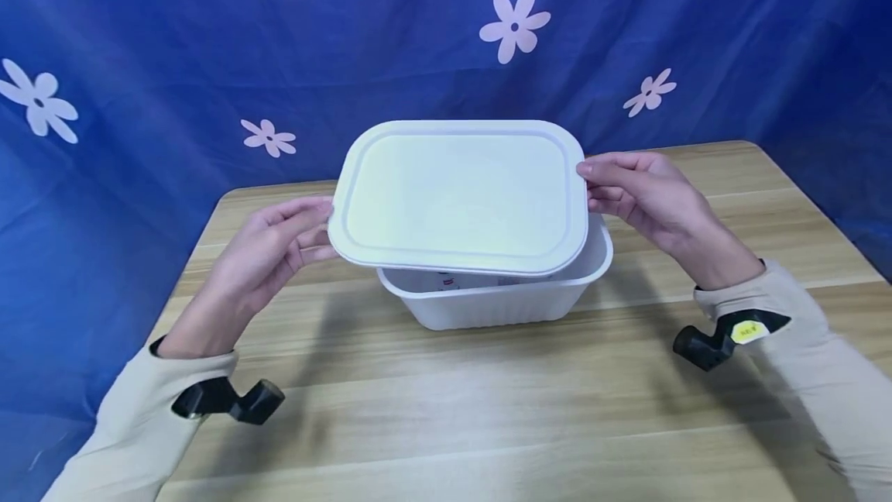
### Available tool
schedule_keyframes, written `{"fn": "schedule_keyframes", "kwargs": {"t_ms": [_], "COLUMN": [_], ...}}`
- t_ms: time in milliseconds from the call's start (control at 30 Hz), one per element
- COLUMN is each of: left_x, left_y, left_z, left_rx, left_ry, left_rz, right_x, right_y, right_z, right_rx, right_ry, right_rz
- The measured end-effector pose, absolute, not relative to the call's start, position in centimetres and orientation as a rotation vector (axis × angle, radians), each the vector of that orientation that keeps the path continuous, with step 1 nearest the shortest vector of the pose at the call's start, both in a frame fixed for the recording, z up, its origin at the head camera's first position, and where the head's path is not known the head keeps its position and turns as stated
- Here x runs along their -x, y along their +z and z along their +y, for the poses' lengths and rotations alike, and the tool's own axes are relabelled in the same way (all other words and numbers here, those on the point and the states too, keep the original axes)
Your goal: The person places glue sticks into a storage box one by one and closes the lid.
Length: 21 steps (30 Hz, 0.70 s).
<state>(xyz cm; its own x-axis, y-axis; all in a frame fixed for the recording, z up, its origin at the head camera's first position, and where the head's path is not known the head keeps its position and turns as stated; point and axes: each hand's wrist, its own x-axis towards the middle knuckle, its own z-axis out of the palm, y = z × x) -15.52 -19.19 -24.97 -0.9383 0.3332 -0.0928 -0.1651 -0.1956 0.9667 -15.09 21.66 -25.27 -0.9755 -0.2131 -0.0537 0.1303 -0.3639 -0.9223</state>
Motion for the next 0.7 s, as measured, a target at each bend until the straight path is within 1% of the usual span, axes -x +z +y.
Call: {"fn": "schedule_keyframes", "kwargs": {"t_ms": [133,267,467,700], "left_x": [17.0,17.9,18.0,17.6], "left_y": [-24.5,-24.5,-24.8,-24.4], "left_z": [-18.7,-18.1,-16.6,-16.1], "left_rx": [-0.147,-0.152,-0.212,-0.2], "left_ry": [2.215,2.021,1.578,1.49], "left_rz": [1.741,1.949,2.307,2.334], "right_x": [15.3,15.4,15.5,16.0], "right_y": [-25.0,-24.9,-25.5,-26.7], "right_z": [22.1,22.6,23.2,23.2], "right_rx": [0.103,0.096,0.061,0.072], "right_ry": [-2.444,-2.415,-2.305,-1.988], "right_rz": [1.66,1.737,2.018,2.441]}}
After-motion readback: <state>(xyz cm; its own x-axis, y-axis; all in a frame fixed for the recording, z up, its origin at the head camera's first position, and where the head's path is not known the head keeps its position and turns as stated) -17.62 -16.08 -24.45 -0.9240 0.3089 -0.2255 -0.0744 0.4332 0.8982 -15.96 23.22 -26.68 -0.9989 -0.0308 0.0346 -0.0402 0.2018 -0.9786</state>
